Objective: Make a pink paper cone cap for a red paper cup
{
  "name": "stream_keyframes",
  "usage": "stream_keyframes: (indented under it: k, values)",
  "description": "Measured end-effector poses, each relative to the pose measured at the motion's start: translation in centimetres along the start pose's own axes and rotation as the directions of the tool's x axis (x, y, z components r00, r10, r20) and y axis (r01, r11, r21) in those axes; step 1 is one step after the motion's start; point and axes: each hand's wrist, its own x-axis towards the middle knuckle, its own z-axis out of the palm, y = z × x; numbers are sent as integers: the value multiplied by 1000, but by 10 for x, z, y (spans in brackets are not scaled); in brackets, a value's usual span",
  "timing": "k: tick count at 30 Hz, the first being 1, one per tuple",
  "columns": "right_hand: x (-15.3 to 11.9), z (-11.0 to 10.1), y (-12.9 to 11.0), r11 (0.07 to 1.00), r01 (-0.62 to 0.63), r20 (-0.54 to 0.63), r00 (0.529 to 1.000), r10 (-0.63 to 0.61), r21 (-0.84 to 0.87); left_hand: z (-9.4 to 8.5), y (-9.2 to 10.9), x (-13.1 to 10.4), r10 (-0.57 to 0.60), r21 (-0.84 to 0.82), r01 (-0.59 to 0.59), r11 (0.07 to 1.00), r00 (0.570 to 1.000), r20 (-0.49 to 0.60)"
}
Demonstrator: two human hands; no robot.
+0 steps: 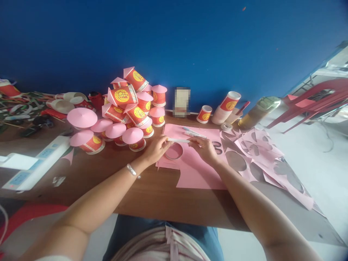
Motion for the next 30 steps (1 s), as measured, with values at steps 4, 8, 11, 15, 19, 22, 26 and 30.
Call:
stream_keyframes:
  k: [4,8,11,15,19,22,26,30]
  values:
    - [5,4,11,901,128,-65,983,-169,-416,10,-11,-3,64,117,-52,992,993,-101]
    - [12,-1,25,739,61,-56,990,-132,-671,10,-8,-8,82,191,-79,978,997,-13]
    - [15,-6,31,672,-11,-79,994,-70,-740,9,0,-10,76,260,-96,961,993,85]
    - [14,-7,33,660,-48,-96,995,-36,-750,7,9,-11,48,330,-100,939,986,162]
    - [11,-5,32,672,-29,-83,995,-49,-740,6,10,-12,33,343,-94,935,984,178]
    - [10,-6,33,685,-33,-92,995,-49,-728,7,8,-14,47,342,-102,934,985,165]
    - [8,-9,34,694,-24,-111,991,-81,-720,10,5,-15,96,313,-114,943,993,71]
    - [6,-14,33,674,-8,-106,989,-105,-739,10,6,-14,153,280,-143,950,988,-17]
